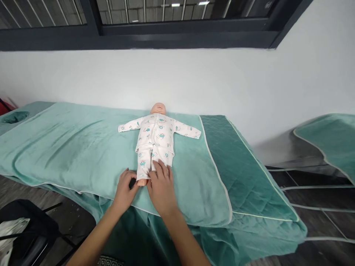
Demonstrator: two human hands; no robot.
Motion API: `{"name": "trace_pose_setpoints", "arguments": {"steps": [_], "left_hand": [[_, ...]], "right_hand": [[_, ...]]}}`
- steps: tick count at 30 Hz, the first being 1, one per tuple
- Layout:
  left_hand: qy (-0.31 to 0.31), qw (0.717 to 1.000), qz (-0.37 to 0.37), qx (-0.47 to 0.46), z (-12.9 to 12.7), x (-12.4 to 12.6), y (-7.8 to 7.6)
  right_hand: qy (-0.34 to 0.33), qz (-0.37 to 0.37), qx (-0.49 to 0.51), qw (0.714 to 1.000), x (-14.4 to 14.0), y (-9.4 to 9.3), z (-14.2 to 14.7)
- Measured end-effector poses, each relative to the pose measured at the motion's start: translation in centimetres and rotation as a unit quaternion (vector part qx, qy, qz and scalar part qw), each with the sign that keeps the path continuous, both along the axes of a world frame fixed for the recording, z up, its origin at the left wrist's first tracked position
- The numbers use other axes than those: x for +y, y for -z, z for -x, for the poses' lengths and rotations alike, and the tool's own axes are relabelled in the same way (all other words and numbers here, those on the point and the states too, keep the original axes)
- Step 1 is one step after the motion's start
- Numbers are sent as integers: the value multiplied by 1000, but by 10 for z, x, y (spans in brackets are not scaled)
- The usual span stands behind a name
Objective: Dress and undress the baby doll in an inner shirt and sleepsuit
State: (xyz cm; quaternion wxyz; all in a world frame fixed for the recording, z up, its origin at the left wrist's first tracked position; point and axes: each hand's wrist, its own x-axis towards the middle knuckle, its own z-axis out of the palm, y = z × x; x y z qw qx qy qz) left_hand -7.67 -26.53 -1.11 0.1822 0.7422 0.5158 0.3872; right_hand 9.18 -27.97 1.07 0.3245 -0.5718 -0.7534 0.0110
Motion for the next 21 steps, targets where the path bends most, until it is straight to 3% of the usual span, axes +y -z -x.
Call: {"name": "trace_pose_setpoints", "arguments": {"steps": [4,8,14,16,21], "left_hand": [[-50,994,40,-90,13,-13,-5],[-79,993,56,-69,21,-18,1],[-58,996,-34,-54,26,-17,12],[-42,996,-63,-50,24,-17,7],[35,994,-100,10,2,-11,-20]], "right_hand": [[-35,-30,22,999,-14,-8,3],[-53,-25,30,998,-27,-2,3],[20,-17,78,997,-30,15,-22],[28,0,84,996,-28,15,-31],[-25,41,99,994,-22,-1,-39]]}}
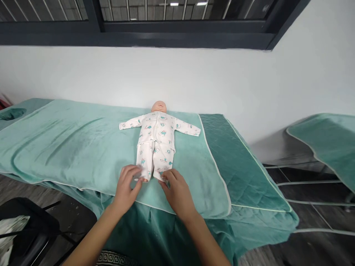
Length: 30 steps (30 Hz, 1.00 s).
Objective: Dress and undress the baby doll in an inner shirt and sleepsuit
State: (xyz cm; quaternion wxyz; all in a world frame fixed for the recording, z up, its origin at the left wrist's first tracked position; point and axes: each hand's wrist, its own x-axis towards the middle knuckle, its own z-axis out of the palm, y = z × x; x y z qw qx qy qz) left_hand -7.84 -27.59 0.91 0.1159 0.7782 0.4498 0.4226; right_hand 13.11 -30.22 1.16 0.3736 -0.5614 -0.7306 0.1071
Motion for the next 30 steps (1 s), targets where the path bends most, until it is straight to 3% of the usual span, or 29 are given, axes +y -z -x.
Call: {"name": "trace_pose_setpoints", "arguments": {"steps": [4,7,15,22,30], "left_hand": [[71,992,1,106,-23,9,-18],[95,987,0,129,-33,11,-22],[53,995,-19,81,-24,0,-5],[-16,998,24,60,1,-6,12],[19,999,35,6,2,-2,17]], "right_hand": [[-34,-4,16,999,-1,-15,0],[-47,-18,5,999,-4,-18,-1],[-53,-19,-60,997,-10,-8,-6],[-29,-41,-110,993,-8,-7,11],[-30,-53,-159,985,13,-9,44]]}}
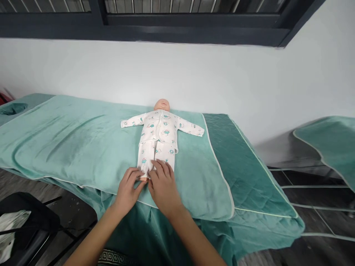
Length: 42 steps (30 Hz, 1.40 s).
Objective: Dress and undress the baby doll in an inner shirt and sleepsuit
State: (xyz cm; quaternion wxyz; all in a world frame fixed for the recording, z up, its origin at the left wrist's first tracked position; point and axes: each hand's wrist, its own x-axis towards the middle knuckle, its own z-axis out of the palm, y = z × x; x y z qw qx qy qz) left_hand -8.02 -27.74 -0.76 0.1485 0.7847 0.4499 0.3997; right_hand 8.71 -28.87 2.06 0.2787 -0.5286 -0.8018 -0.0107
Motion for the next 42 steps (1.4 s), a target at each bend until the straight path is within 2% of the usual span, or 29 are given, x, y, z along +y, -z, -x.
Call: {"name": "trace_pose_setpoints", "arguments": {"steps": [4,8,13,15,17,21,23,25,27,28,32,33,34,35,37,39,42], "left_hand": [[20,999,-23,-25,2,1,0],[44,997,-61,-7,5,-1,3],[50,995,-85,14,22,-12,15],[28,996,-87,11,42,-21,26],[-19,997,-75,12,71,-32,42],[-192,981,-1,30,152,-52,75],[-303,951,28,44,201,-59,84],[-417,904,59,80,251,-64,84],[-538,823,127,133,298,-69,79],[-577,792,145,136,321,-72,76],[-679,685,221,143,395,-89,69],[-686,665,256,149,409,-95,70],[-678,630,334,177,420,-100,72],[-669,621,365,184,430,-105,74],[-642,622,397,210,442,-116,78],[-611,636,398,253,448,-126,80],[-573,641,404,313,452,-141,77]], "right_hand": [[-11,-16,27,999,-1,-1,-1],[-10,-37,31,999,-7,5,-6],[0,-49,5,999,-14,14,-12],[-2,-56,8,998,-20,17,-12],[-10,-71,25,997,-30,21,-12],[-81,-99,55,990,-56,42,-9],[-132,-95,54,985,-69,55,-5],[-169,-91,46,980,-79,66,1],[-194,-77,30,978,-88,74,8],[-205,-64,19,976,-91,76,12],[-234,-10,-4,972,-98,80,23],[-234,0,-3,972,-99,81,25],[-234,11,-2,972,-100,82,27],[-233,23,-2,972,-100,84,28],[-232,41,-1,972,-102,88,31],[-229,60,1,971,-105,94,32],[-224,78,9,971,-107,98,32]]}}
